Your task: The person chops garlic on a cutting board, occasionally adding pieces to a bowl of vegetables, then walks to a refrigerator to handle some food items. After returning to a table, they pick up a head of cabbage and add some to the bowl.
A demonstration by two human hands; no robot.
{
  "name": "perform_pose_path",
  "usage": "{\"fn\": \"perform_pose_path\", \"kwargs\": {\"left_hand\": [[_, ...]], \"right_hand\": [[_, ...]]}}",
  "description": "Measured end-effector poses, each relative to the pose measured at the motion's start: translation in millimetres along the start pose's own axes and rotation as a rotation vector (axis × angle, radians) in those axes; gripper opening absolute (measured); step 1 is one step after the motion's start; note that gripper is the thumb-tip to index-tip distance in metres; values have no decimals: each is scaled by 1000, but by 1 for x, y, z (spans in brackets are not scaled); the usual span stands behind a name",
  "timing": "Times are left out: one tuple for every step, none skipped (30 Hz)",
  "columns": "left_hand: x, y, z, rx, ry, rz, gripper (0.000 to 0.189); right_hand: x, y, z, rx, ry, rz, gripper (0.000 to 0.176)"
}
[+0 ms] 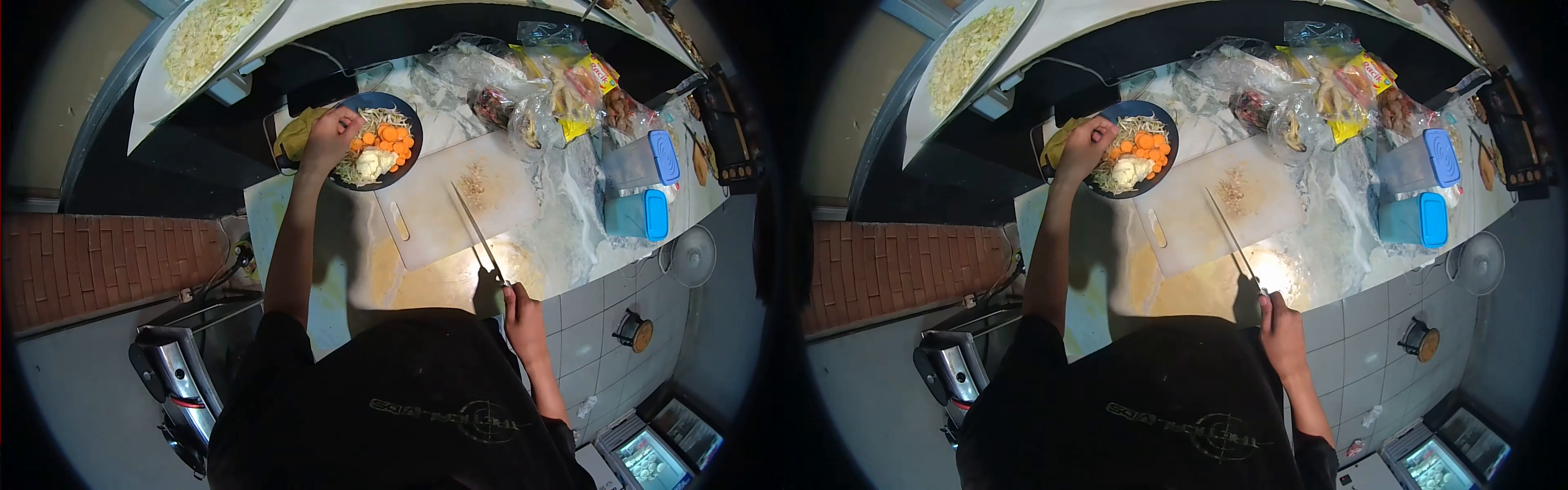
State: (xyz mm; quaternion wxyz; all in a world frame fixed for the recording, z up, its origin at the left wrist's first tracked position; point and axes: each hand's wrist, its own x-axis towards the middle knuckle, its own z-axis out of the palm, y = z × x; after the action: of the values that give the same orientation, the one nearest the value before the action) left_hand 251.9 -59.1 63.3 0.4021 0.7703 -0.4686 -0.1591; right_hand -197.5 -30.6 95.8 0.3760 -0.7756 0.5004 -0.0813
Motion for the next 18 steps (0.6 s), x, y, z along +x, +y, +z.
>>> {"fn": "perform_pose_path", "kwargs": {"left_hand": [[-5,11,-2,-24,-33,-9,18],[-12,19,-4,-20,-36,-8,18],[-20,27,-6,-37,-96,11,19],[-29,31,-7,-54,-156,28,20],[-37,32,-8,-25,-177,85,16],[-43,28,-7,-25,-176,79,16],[-47,23,-6,-38,-186,76,14],[-50,20,-7,-50,-193,77,12],[-52,19,-9,-36,-203,103,10],[-53,20,-12,-35,-196,104,10],[-53,21,-15,-52,-201,84,12],[-52,23,-18,-71,-207,64,13],[-51,25,-23,-73,-201,65,13],[-50,28,-29,-40,-183,49,12],[-50,28,-34,-7,-165,31,12],[-48,27,-36,-7,-160,29,12],[-44,24,-38,99,-191,55,10],[-39,21,-40,205,-221,80,12]], "right_hand": [[0,0,-1,6,10,8,32],[0,0,-1,10,10,10,32],[0,-1,-2,19,17,9,32],[-1,-1,-2,26,23,8,32],[-2,0,0,28,17,10,32],[-2,0,2,29,4,28,32],[-2,0,2,30,-9,44,33],[-1,-1,2,28,-12,38,33],[-1,-3,1,12,-45,47,30],[0,-4,1,-5,-75,55,27],[1,-5,1,-7,-73,48,27],[1,-5,1,-9,-70,38,28],[2,-5,1,-12,-69,29,29],[2,-5,1,-15,-68,25,29],[3,-6,0,-16,-76,36,29],[4,-6,0,-16,-85,47,30],[4,-6,1,-16,-87,43,30],[4,-4,2,-18,-88,30,30]]}}
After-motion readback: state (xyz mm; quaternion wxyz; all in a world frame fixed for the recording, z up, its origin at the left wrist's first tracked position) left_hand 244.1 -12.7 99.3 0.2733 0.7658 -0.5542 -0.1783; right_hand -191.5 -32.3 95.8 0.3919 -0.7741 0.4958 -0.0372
